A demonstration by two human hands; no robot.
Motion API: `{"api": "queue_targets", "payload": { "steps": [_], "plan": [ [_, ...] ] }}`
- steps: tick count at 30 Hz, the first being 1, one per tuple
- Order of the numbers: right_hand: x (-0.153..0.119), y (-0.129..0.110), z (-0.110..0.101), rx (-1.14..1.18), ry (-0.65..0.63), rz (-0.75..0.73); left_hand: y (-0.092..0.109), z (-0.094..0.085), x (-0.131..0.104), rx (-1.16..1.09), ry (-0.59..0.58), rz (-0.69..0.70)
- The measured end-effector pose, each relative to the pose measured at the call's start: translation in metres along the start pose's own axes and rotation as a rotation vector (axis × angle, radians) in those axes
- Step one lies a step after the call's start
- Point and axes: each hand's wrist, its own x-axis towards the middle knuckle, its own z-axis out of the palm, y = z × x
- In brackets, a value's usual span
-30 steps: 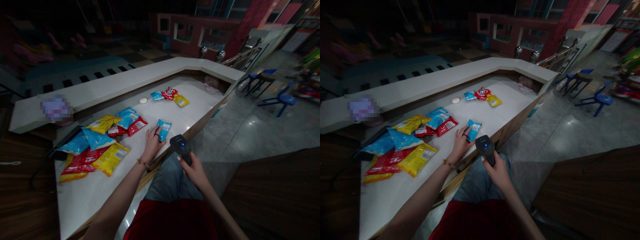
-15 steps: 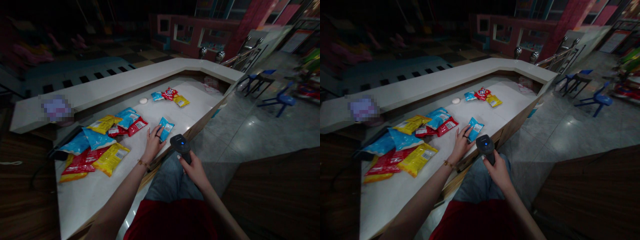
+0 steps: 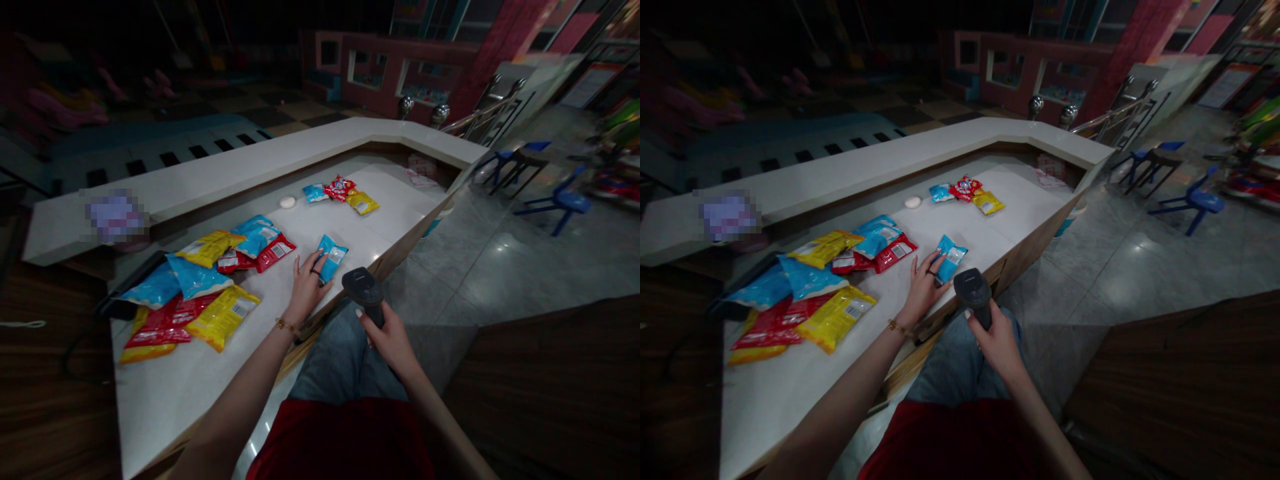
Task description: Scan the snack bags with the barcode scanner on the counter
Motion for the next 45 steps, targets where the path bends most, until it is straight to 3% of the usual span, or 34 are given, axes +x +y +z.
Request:
{"api": "queue_targets", "payload": {
  "steps": [4,12,15,17,20,28,31,33,35,38,41,45],
  "plan": [
    [-0.002,0.0,-0.001,-0.003,0.007,0.018,0.0,-0.015,-0.009,0.028,0.018,-0.032],
    [0.001,0.004,-0.004,-0.018,-0.016,-0.023,-0.034,-0.089,-0.076,0.297,0.212,-0.265],
    [0.005,0.006,-0.001,0.011,-0.034,0.0,-0.035,-0.095,-0.079,0.315,0.179,-0.273],
    [0.007,0.008,-0.001,0.027,-0.027,0.004,-0.028,-0.086,-0.065,0.287,0.162,-0.263],
    [0.009,0.011,-0.006,0.035,-0.004,0.001,-0.012,-0.056,-0.02,0.195,0.139,-0.22],
    [0.02,0.016,-0.025,0.016,0.049,0.024,0.019,0.05,0.17,0.049,-0.199,0.015],
    [0.026,0.017,-0.027,0.025,0.054,0.062,0.016,0.078,0.23,0.054,-0.238,0.063],
    [0.03,0.017,-0.026,0.033,0.055,0.072,0.011,0.091,0.257,0.06,-0.266,0.057],
    [0.034,0.017,-0.024,0.036,0.043,0.071,0.006,0.099,0.272,0.066,-0.297,0.057],
    [0.037,0.016,-0.023,0.032,0.036,0.067,0.003,0.101,0.272,0.078,-0.334,0.087],
    [0.036,0.015,-0.023,0.028,0.045,0.062,0.009,0.094,0.253,0.098,-0.333,0.133],
    [0.032,0.014,-0.026,0.008,0.058,0.049,0.023,0.079,0.207,0.138,-0.305,0.179]
  ]
}}
